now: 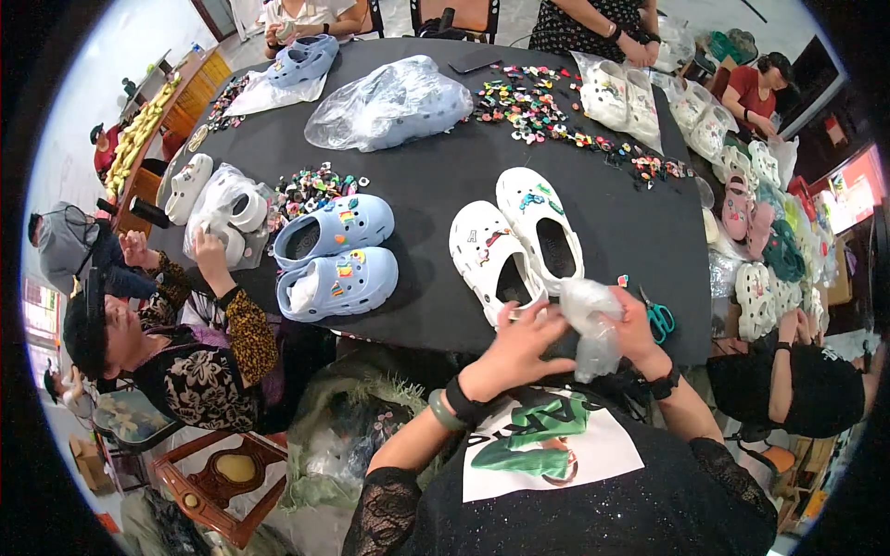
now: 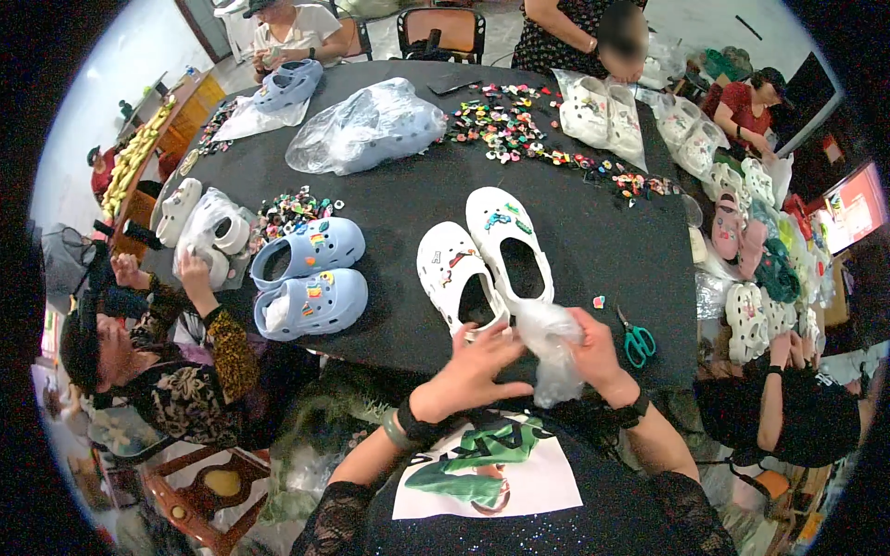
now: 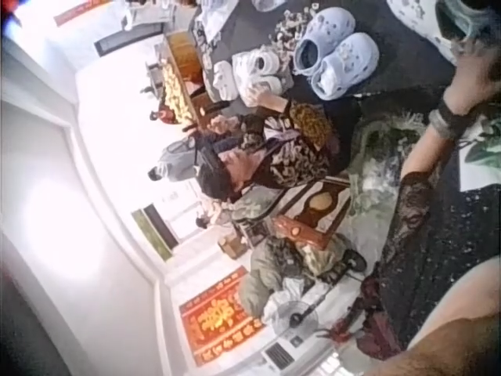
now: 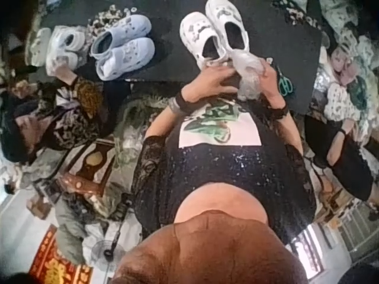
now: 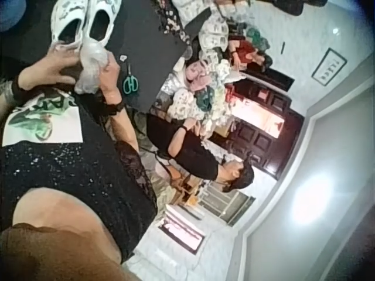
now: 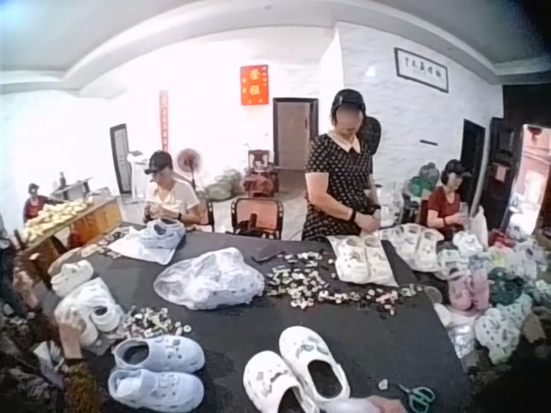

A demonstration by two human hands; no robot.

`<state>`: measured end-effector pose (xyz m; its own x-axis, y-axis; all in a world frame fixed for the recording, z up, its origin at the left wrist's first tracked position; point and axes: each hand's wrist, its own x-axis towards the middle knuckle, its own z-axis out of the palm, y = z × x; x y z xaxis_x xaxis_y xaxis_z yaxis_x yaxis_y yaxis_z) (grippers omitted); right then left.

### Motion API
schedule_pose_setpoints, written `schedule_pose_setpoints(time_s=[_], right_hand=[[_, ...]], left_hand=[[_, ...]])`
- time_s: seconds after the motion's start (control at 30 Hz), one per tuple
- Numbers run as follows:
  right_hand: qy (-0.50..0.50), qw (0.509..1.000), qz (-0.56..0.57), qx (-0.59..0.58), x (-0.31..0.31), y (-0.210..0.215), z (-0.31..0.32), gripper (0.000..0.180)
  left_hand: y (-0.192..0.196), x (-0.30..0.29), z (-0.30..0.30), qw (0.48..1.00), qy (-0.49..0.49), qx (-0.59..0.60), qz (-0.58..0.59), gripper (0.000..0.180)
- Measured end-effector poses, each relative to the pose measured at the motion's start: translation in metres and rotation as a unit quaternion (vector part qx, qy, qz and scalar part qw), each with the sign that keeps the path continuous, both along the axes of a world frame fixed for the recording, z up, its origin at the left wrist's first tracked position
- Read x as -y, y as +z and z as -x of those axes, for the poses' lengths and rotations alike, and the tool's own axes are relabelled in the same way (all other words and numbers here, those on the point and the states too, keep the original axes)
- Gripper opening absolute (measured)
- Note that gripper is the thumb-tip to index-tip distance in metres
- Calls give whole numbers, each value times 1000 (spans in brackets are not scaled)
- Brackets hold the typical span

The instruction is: The recorder is attaching decorative charms to rubber clogs at a manufacturing or assembly station.

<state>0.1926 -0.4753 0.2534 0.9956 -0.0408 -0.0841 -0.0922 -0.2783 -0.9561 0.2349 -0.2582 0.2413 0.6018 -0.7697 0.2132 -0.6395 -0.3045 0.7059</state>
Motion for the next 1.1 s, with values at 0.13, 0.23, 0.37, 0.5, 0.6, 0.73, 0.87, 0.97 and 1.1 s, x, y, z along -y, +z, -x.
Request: schedule_pose_setpoints(time_s=[0.13,0.23,0.37,0.5,0.6,0.73,0.87,0.97,1.1], right_hand=[[-5,992,126,-8,4,0,2,37],[180,966,185,29,-5,-5,-2,50],[150,901,387,128,-53,-64,-48,27],[137,839,493,185,-111,-81,-100,22],[113,893,388,195,-78,-54,-96,24],[210,892,211,339,-48,-4,-40,30],[193,890,279,305,-72,-23,-40,27],[166,772,392,472,-63,-88,-43,30],[195,798,469,325,-71,-111,-51,22]], left_hand=[[-8,-9,-20,993,89,72,-21,66],[-28,4,-44,973,106,204,11,61],[-34,-5,-81,955,213,204,5,42],[60,115,-60,973,-1,222,64,40],[-18,50,-124,956,-40,291,23,41],[-55,25,-108,929,-16,367,-42,43],[-116,-46,-154,889,59,435,-131,45],[-183,-14,-175,870,67,460,-164,44],[-231,21,-191,823,72,524,-207,44]])
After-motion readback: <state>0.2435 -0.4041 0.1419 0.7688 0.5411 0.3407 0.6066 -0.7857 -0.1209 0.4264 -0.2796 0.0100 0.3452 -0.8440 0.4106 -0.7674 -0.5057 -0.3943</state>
